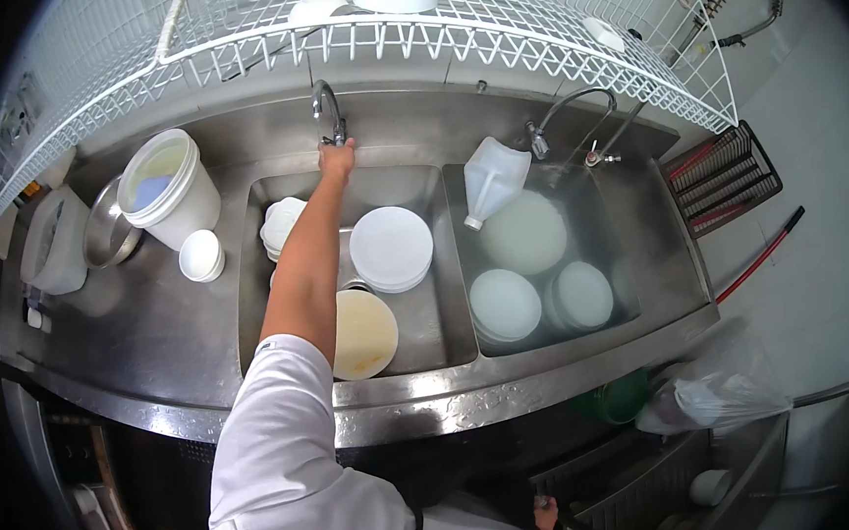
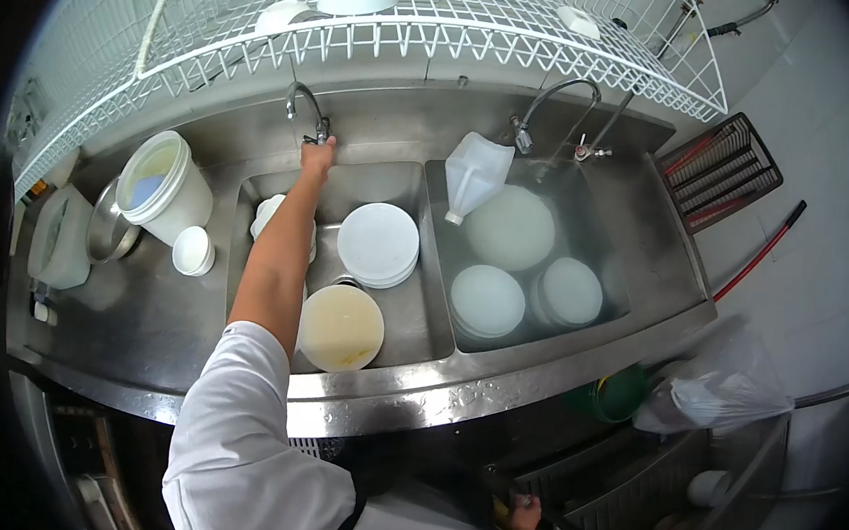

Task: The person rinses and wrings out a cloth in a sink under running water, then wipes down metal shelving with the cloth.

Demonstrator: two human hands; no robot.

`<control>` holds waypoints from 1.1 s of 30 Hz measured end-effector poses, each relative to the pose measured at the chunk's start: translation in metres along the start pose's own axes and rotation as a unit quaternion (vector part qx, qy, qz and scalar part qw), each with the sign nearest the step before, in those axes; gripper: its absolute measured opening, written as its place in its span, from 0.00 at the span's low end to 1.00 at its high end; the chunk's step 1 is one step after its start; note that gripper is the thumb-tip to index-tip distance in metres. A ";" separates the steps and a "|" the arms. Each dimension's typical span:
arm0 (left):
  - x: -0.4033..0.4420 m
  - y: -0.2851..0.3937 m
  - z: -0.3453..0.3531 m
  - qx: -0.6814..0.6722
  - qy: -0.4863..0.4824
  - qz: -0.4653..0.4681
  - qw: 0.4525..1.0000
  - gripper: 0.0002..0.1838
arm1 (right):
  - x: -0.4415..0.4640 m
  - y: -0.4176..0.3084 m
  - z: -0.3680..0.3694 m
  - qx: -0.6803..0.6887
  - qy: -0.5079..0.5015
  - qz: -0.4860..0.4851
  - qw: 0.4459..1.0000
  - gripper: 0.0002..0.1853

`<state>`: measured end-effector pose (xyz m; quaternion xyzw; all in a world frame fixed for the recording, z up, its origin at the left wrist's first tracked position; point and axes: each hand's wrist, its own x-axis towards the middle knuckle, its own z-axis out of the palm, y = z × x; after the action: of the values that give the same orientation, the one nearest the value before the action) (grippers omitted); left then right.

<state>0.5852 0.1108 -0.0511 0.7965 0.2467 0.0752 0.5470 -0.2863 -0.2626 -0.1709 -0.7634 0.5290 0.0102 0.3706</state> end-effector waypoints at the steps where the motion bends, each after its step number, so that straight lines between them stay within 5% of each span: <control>1: 0.019 -0.006 0.005 -0.011 -0.018 -0.028 0.999 0.39 | -0.019 -0.014 -0.008 -0.011 -0.003 0.012 1.000 0.15; 7: 0.026 -0.012 0.020 0.006 -0.023 -0.020 1.000 0.31 | -0.051 0.040 0.012 -0.193 0.037 0.143 0.970 0.19; 9: -0.010 0.012 0.008 0.053 0.035 0.007 0.998 0.30 | -0.058 0.031 0.017 -0.196 0.057 0.148 0.968 0.19; 20: -0.014 0.016 0.008 0.079 0.038 0.000 0.996 0.29 | -0.065 0.007 0.024 -0.223 0.120 0.121 0.960 0.19; 23: -0.015 0.018 0.007 0.075 0.034 -0.009 0.997 0.28 | -0.052 -0.007 0.001 -0.173 0.010 0.224 0.959 0.19; 26: -0.017 0.019 0.007 0.068 0.032 -0.020 0.997 0.28 | -0.047 0.024 0.002 -0.121 -0.045 0.162 0.978 0.17; 29: -0.019 0.021 0.007 0.066 0.033 -0.027 0.997 0.28 | -0.053 0.016 0.005 -0.148 0.011 0.196 0.969 0.16; 33: -0.020 0.023 0.007 0.072 0.039 -0.025 0.996 0.29 | -0.072 0.010 0.017 -0.206 0.108 0.075 0.970 0.16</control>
<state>0.5774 0.0894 -0.0302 0.8239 0.2920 0.0745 0.4800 -0.3198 -0.1971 -0.1594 -0.7779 0.6084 0.0642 0.1436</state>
